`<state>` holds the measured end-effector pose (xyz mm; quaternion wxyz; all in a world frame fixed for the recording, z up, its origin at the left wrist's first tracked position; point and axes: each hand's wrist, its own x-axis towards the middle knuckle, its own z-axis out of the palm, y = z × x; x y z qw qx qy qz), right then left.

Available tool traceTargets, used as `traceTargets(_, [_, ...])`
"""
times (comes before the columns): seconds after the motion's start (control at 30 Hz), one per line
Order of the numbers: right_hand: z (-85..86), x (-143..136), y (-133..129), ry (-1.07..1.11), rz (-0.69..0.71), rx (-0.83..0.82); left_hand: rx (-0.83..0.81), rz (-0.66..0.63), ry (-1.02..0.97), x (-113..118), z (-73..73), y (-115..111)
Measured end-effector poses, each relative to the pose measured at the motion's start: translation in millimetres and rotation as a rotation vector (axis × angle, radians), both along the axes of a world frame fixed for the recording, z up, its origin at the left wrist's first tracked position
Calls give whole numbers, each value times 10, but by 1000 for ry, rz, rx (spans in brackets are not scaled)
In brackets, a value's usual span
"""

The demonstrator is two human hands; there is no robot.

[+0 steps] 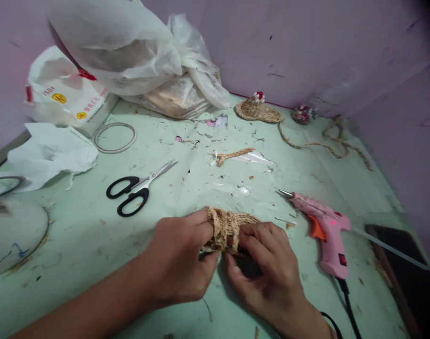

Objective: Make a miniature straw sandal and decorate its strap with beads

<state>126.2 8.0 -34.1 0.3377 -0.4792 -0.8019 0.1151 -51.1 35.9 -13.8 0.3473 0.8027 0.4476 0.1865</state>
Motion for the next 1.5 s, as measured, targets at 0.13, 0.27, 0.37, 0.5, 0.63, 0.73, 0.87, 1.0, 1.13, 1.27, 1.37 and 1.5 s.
traceTargets(0.13, [1,-1,-1,3,6,18,-18,-74,27,-80,62,48])
traceTargets(0.27, [13,-2,3,-12,2,4,34,-4,34,-38,7,11])
traceTargets(0.37, [19,-1,7,-4,16,23,78,33,24,8,-44,-20])
traceTargets(0.5, [17,2,8,-8,13,15,108,48,26,25,-63,-32])
traceTargets(0.63, [17,1,7,-23,5,-12,108,49,24,23,-60,-24])
traceTargets(0.73, [14,0,3,-27,-12,-12,105,49,19,24,-63,-21])
traceTargets(0.87, [8,3,-2,-24,-9,-9,84,58,17,25,-59,-19])
traceTargets(1.0, [6,3,0,-13,-2,5,68,54,23,24,-51,-19])
traceTargets(1.13, [-6,3,6,-23,3,22,82,69,26,27,-62,-26])
traceTargets(1.27, [-10,-1,3,-44,-26,14,113,101,44,34,-77,-30])
traceTargets(1.37, [-7,-10,-2,-60,-51,4,111,121,71,49,-71,-31])
traceTargets(1.5, [-9,-23,-8,-63,-69,10,119,133,111,64,-42,-33])
